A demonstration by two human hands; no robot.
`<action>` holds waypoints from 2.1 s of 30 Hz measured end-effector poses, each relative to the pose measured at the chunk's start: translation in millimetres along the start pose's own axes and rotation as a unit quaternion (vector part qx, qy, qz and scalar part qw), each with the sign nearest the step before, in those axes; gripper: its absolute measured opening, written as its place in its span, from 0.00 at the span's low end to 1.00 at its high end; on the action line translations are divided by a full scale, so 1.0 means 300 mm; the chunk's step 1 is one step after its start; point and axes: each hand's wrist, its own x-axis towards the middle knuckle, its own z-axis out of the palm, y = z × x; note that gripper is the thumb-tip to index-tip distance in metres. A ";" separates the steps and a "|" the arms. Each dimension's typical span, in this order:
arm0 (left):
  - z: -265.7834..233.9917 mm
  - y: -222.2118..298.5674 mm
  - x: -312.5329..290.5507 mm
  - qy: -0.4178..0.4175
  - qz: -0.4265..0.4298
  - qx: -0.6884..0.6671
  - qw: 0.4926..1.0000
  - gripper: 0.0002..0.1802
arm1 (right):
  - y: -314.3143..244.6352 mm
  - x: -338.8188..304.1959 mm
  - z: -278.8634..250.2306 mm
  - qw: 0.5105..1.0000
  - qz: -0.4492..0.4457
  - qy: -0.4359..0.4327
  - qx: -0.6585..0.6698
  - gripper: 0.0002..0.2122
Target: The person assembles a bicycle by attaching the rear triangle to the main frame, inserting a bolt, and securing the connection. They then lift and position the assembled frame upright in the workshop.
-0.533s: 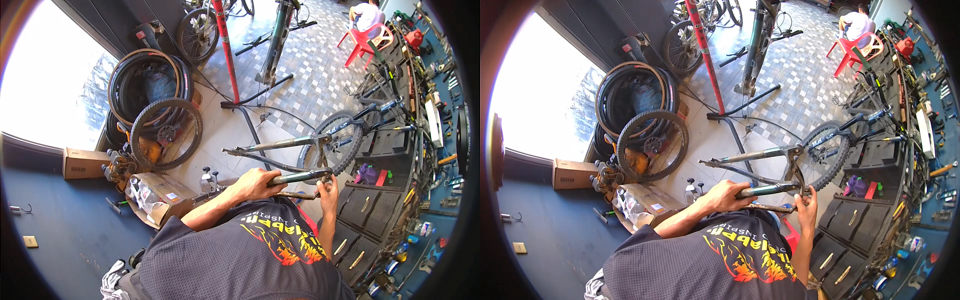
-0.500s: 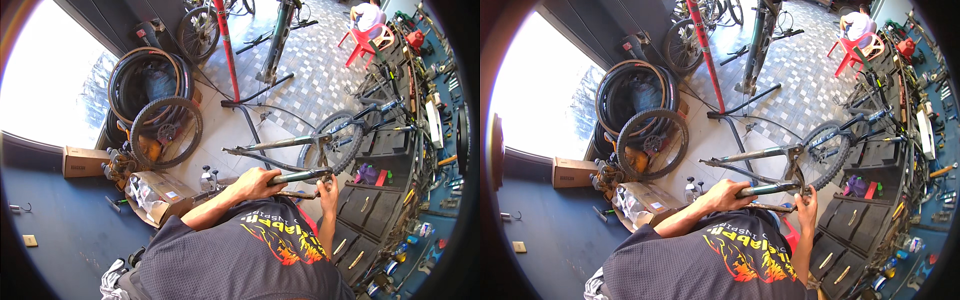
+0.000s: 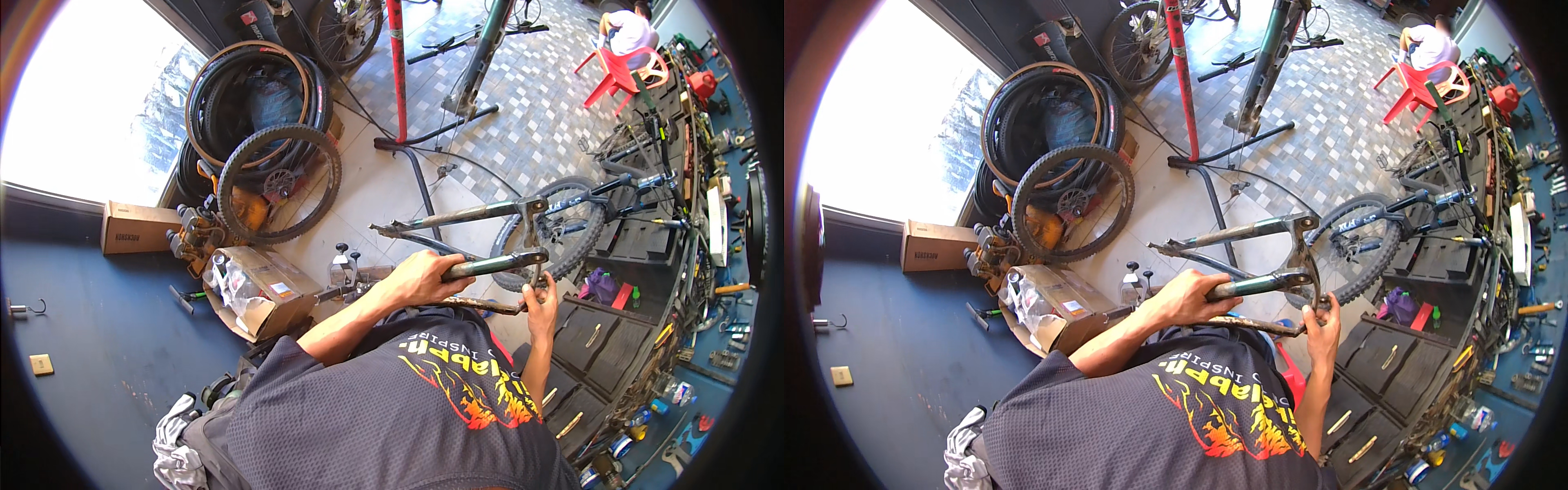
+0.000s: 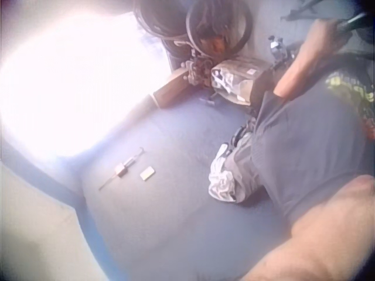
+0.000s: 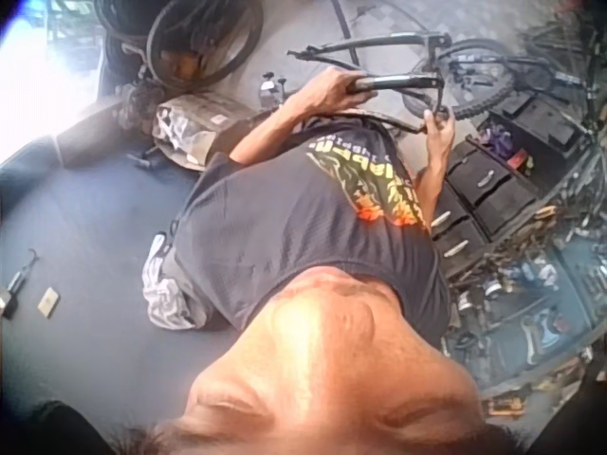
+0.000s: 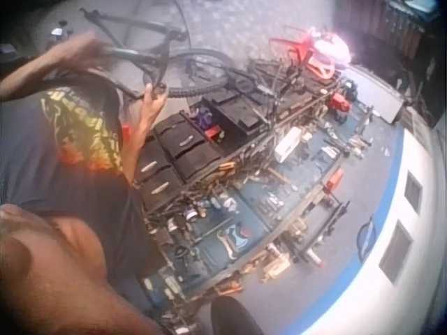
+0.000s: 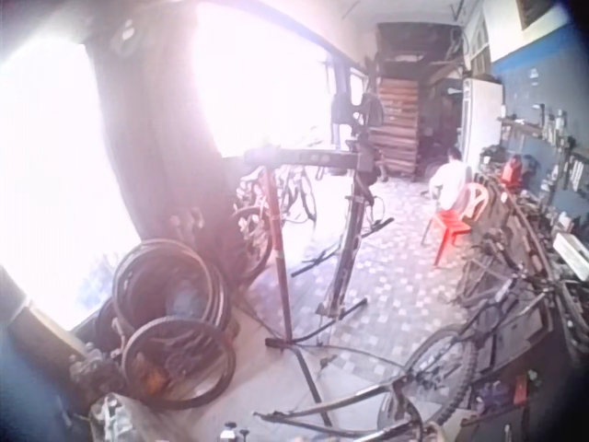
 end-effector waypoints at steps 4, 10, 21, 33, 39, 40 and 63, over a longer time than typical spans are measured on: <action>-0.001 -0.005 -0.002 0.015 0.012 -0.002 1.000 0.13 | -0.003 -0.007 0.002 1.000 -0.001 -0.002 -0.016 0.38; 0.003 -0.016 -0.001 0.021 0.006 -0.017 1.000 0.14 | -0.001 -0.010 -0.003 1.000 -0.001 0.003 -0.030 0.38; -0.001 -0.015 0.013 0.004 0.012 -0.004 1.000 0.14 | -0.003 -0.031 0.003 0.999 0.004 0.022 -0.043 0.39; -0.005 0.000 0.030 -0.011 0.015 0.006 1.000 0.14 | 0.014 -0.038 0.002 0.997 0.007 0.034 -0.063 0.41; -0.024 0.012 0.036 -0.033 -0.005 -0.001 0.999 0.14 | 0.003 -0.032 0.009 0.999 -0.008 0.036 -0.037 0.40; -0.025 0.013 0.036 -0.031 -0.002 0.006 1.000 0.14 | 0.003 -0.032 0.009 0.998 -0.004 0.040 -0.040 0.40; -0.009 -0.091 0.012 0.198 -0.160 -0.048 0.966 0.22 | -0.211 -0.135 0.021 0.998 -0.054 0.023 -0.005 0.42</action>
